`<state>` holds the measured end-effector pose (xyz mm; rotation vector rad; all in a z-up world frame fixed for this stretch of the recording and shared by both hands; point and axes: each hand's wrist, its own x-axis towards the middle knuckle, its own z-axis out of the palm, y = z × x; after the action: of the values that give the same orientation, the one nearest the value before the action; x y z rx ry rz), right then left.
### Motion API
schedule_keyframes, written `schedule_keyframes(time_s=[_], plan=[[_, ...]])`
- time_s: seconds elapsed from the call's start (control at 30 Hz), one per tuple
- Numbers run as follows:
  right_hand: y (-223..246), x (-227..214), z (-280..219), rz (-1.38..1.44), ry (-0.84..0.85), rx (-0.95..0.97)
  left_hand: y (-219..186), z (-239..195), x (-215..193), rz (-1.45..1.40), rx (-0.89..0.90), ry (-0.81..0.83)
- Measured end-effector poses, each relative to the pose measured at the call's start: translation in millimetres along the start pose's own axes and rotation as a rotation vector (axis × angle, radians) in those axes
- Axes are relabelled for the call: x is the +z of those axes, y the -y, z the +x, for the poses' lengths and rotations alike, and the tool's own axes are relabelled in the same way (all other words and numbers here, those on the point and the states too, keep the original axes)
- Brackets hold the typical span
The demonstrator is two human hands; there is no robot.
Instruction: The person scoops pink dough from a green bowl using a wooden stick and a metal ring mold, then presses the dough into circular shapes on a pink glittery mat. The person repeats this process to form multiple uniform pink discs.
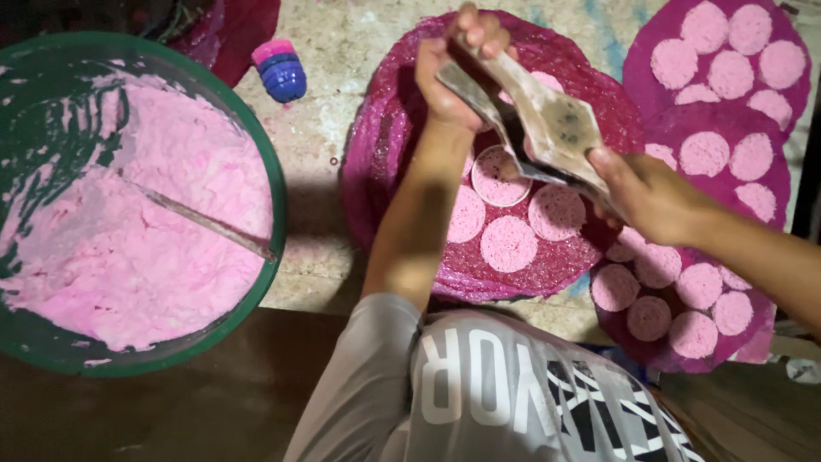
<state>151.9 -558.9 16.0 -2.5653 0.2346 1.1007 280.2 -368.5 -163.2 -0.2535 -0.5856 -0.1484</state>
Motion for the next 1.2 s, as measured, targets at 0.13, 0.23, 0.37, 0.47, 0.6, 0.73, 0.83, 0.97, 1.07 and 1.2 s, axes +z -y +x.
schedule_keyframes(time_s=[0.13, 0.23, 0.37, 0.47, 0.6, 0.73, 0.83, 0.97, 1.07, 1.2], plan=[[-5.7, 6.6, 3.2, 0.114, -0.004, -0.076, -11.6, 5.9, 1.7, 0.017, -0.055, -0.047], [-4.4, 7.9, 5.1, 0.077, 0.003, -0.030, -6.8, 0.4, 9.7, -0.009, -0.048, -0.099], [-3.8, 18.4, 13.0, 0.012, -0.064, -0.022, -9.6, 10.0, 26.3, 0.012, -0.066, -0.065], [-12.2, 40.9, 24.8, 0.173, -0.196, -0.176, -32.2, 21.8, 44.0, 0.251, -0.153, -0.074], [-51.3, 84.7, 19.5, 0.486, -0.352, -0.785, -39.1, 5.5, 76.9, 1.183, -0.450, -0.480], [-82.2, 103.5, -3.2, 0.889, -0.350, -0.790, -4.9, -45.2, 120.9, 1.966, -0.848, -0.384], [-95.8, 111.5, -18.0, 1.042, -0.507, -0.855, 8.1, -78.4, 138.9, 2.216, -1.054, -0.202], [-122.5, 129.6, -25.8, 1.220, -0.610, -0.877, 18.8, -87.9, 134.2, 2.358, -1.022, -0.050], [-161.3, 147.8, -30.0, 1.323, -0.731, -0.792, 22.1, -87.0, 128.5, 2.374, -1.036, -0.067], [-211.4, 178.9, -38.2, 1.480, -0.817, -0.669, 21.5, -93.2, 133.0, 2.415, -1.034, -0.025]])
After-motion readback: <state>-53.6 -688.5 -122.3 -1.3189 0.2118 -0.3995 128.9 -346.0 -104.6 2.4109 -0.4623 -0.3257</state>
